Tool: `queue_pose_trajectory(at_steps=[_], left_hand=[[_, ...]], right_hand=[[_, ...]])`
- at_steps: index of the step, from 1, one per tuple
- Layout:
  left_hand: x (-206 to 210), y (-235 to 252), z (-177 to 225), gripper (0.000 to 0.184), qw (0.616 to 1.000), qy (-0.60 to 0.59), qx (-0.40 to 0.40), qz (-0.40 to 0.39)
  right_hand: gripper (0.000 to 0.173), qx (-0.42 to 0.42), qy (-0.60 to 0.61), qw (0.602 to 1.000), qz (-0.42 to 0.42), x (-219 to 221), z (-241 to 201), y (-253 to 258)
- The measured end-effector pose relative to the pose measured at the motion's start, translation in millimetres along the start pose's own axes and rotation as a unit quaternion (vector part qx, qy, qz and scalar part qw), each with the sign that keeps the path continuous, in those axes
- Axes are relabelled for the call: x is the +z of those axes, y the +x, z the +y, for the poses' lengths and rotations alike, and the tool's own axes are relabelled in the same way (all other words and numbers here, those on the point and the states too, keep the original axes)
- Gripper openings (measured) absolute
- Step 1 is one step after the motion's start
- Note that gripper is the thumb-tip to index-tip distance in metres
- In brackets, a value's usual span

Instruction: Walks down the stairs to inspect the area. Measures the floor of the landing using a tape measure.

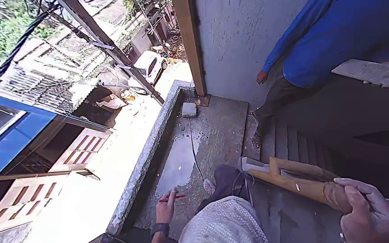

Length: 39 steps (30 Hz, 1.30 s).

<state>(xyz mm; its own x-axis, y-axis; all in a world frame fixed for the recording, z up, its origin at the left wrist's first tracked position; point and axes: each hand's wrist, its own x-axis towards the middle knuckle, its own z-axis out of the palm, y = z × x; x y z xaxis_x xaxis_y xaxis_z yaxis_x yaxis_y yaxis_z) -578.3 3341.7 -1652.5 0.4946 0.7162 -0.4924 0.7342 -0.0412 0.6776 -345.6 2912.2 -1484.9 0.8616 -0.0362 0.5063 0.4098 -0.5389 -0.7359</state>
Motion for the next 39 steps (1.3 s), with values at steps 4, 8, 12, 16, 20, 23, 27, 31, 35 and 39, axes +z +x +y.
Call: queue_pose_trajectory(at_steps=[4,8,12,16,20,23,27,31,35,39], left_hand=[[16.2,55.7,71.1,0.038,0.998,-0.018,0.021,-0.052],[46.7,96.7,158.0,0.033,0.985,-0.063,0.138,-0.082],[88.4,139.5,224.4,0.032,0.962,-0.027,0.236,-0.132],[123.1,165.3,268.7,0.031,0.940,0.023,0.270,-0.208],[164.4,182.9,293.9,0.032,0.924,0.069,0.262,-0.271],[192.8,184.0,312.8,0.030,0.910,0.097,0.248,-0.318],[222.8,190.8,344.7,0.031,0.861,0.157,0.295,-0.382],[252.5,213.1,374.8,0.035,0.816,0.224,0.339,-0.413],[285.8,243.3,405.6,0.036,0.773,0.272,0.343,-0.459],[328.4,280.0,449.7,0.038,0.699,0.275,0.404,-0.522]], right_hand=[[0.028,0.069,0.061,0.996,-0.002,-4.3,-7.1,6.1],[0.031,0.123,0.105,0.984,-0.078,-10.0,-12.8,17.4],[0.052,0.191,0.184,0.951,-0.160,-18.5,-6.3,38.5],[0.072,0.231,0.183,0.941,-0.167,-17.7,4.4,50.0],[0.064,0.248,0.159,0.954,-0.058,-10.2,-0.2,48.8],[0.048,0.266,0.042,0.962,0.050,-6.5,-12.3,42.6],[0.036,0.305,-0.181,0.908,0.225,13.2,-35.7,39.8],[0.030,0.316,-0.300,0.812,0.388,50.4,-45.1,46.1],[0.039,0.342,-0.486,0.685,0.421,91.7,-36.5,55.5],[0.033,0.316,-0.610,0.549,0.476,107.2,-12.8,61.0]])
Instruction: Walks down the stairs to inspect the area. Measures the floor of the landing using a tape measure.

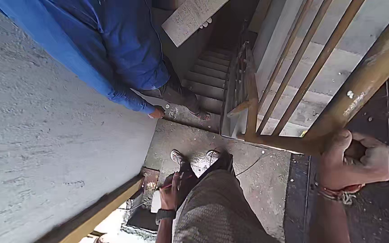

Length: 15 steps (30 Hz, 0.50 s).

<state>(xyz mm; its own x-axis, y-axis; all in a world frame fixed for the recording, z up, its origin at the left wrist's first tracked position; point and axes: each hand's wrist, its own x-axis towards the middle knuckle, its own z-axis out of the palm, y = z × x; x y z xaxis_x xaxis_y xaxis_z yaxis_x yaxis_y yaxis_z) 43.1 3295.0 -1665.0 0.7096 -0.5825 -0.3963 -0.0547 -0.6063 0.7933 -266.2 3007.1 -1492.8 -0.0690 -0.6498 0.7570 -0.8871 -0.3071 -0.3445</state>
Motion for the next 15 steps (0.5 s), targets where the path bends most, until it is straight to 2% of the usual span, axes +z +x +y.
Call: queue_pose_trajectory(at_steps=[2,7,11,15], left_hand=[[-33.6,30.1,-2.8,0.038,0.997,0.035,0.045,-0.045],[-105.8,106.2,-9.2,0.042,0.984,0.088,0.111,-0.108],[-142.4,148.0,-1.5,0.041,0.979,0.119,0.051,-0.160],[-146.7,178.5,8.3,0.038,0.973,0.107,0.030,-0.202]], right_hand=[[0.030,0.037,-0.021,0.997,0.057,4.8,-3.9,-8.1],[0.028,0.097,-0.067,0.987,0.107,12.7,-9.6,-9.7],[0.024,0.091,-0.075,0.982,0.149,19.1,-12.9,-12.9],[0.023,0.131,-0.111,0.967,0.187,26.3,-15.8,-9.7]])
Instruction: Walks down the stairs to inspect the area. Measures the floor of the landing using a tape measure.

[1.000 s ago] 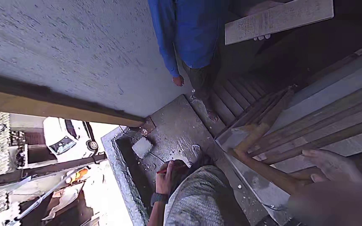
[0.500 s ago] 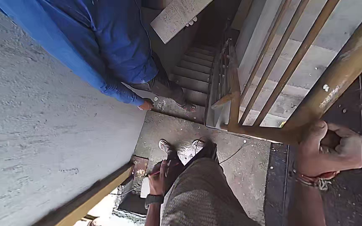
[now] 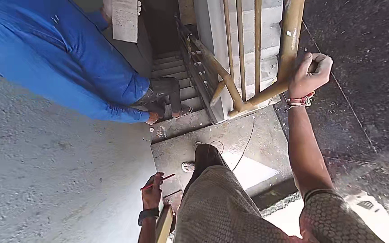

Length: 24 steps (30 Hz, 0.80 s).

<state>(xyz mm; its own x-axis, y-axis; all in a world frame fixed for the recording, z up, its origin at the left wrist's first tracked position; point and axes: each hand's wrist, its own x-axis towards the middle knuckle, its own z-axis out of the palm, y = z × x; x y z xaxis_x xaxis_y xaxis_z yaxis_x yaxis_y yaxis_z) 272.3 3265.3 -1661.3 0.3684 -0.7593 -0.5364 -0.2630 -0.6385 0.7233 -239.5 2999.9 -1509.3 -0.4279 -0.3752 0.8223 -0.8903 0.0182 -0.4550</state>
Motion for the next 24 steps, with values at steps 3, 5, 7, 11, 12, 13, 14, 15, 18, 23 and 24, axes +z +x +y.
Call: queue_pose_trajectory(at_steps=[3,5,7,11,12,13,14,15,18,23,24], left_hand=[[2.0,18.8,7.4,0.036,0.999,-0.018,0.005,-0.030],[10.5,30.8,16.6,0.034,0.998,-0.025,0.010,-0.048],[16.6,38.3,27.9,0.033,0.997,-0.027,0.027,-0.066],[7.1,58.8,46.9,0.033,0.990,0.017,0.091,-0.104],[3.3,70.1,51.1,0.033,0.987,0.045,0.109,-0.114],[-4.0,79.3,53.2,0.033,0.982,0.080,0.115,-0.126],[-12.9,85.1,52.0,0.034,0.979,0.107,0.107,-0.139],[-18.7,95.0,52.1,0.035,0.978,0.119,0.095,-0.145],[-33.3,129.9,58.6,0.039,0.979,0.119,0.061,-0.154],[-34.4,168.5,97.1,0.042,0.961,0.152,0.074,-0.218],[-33.2,174.3,105.6,0.042,0.951,0.152,0.107,-0.248]], right_hand=[[0.024,0.010,-0.031,0.999,0.017,3.6,-2.6,-2.9],[0.023,0.007,-0.047,0.998,0.048,6.5,-3.5,-3.7],[0.022,-0.004,-0.058,0.995,0.087,11.0,-2.7,-5.5],[0.023,0.004,-0.078,0.989,0.123,20.3,-5.9,-9.4],[0.022,0.012,-0.078,0.988,0.133,23.8,-7.2,-7.1],[0.022,0.027,-0.081,0.987,0.138,23.7,-9.0,-8.6],[0.022,0.040,-0.084,0.986,0.139,21.1,-9.4,-12.4],[0.022,0.050,-0.083,0.986,0.136,20.7,-10.6,-13.0],[0.033,0.103,-0.103,0.989,0.039,8.4,-22.1,-20.4],[0.053,0.183,-0.141,0.970,-0.071,-31.0,-104.2,-102.9],[0.052,0.209,-0.116,0.963,-0.123,-36.9,-134.4,-136.3]])
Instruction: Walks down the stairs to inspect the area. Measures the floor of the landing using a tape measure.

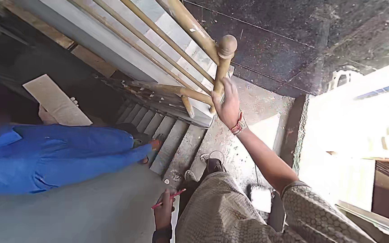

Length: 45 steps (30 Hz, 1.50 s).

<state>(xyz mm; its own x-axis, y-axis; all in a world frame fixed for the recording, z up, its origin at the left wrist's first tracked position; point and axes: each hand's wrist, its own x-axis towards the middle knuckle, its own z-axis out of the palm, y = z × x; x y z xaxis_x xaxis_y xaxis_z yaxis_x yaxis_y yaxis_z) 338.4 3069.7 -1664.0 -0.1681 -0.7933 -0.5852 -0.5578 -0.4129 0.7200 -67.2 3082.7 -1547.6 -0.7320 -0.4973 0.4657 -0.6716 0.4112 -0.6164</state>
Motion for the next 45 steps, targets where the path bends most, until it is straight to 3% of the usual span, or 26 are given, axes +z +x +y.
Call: queue_pose_trajectory(at_steps=[2,5,7,10,13,20,24,26,30,33,40,45], left_hand=[[-9.4,11.9,15.3,0.042,0.995,0.020,0.071,-0.061],[-13.0,19.2,46.2,0.039,0.979,0.084,0.103,-0.152],[-14.9,16.6,61.6,0.037,0.966,0.125,0.127,-0.188],[-13.2,7.1,71.5,0.036,0.940,0.173,0.153,-0.253],[-5.7,-1.7,63.3,0.034,0.920,0.177,0.170,-0.307],[11.2,-43.8,35.9,0.034,0.889,0.208,0.163,-0.373],[13.5,-37.2,22.4,0.042,0.863,0.235,0.213,-0.393],[15.9,-38.0,22.0,0.048,0.856,0.238,0.254,-0.383],[30.9,-50.7,37.4,0.064,0.829,0.252,0.355,-0.352],[44.6,-58.6,48.2,0.065,0.820,0.244,0.402,-0.326],[76.3,-59.8,50.3,0.062,0.803,0.236,0.416,-0.357],[86.6,-40.5,40.1,0.060,0.755,0.351,0.420,-0.360]], right_hand=[[0.049,0.049,0.054,0.985,-0.157,7.2,-26.4,-91.4],[0.055,0.070,0.095,0.860,-0.496,9.3,-66.4,-184.1],[0.050,0.077,0.084,0.822,-0.557,11.0,-97.2,-229.8],[0.045,0.139,0.068,0.831,-0.535,-5.3,-126.5,-266.3],[0.041,0.183,0.063,0.858,-0.476,-19.8,-118.1,-287.9],[0.037,0.256,0.030,0.837,-0.483,-58.9,-113.0,-322.4],[0.029,0.342,0.094,0.876,-0.327,-61.7,-93.9,-338.2],[0.027,0.385,0.177,0.863,-0.275,-62.6,-87.2,-339.2],[0.031,0.398,0.264,0.826,-0.300,-61.4,-84.8,-330.2],[0.031,0.422,0.281,0.811,-0.292,-64.8,-77.0,-319.0],[0.023,0.442,0.368,0.765,-0.291,-76.4,-34.7,-314.0],[0.021,0.473,0.417,0.747,-0.213,-97.3,-5.4,-319.6]])
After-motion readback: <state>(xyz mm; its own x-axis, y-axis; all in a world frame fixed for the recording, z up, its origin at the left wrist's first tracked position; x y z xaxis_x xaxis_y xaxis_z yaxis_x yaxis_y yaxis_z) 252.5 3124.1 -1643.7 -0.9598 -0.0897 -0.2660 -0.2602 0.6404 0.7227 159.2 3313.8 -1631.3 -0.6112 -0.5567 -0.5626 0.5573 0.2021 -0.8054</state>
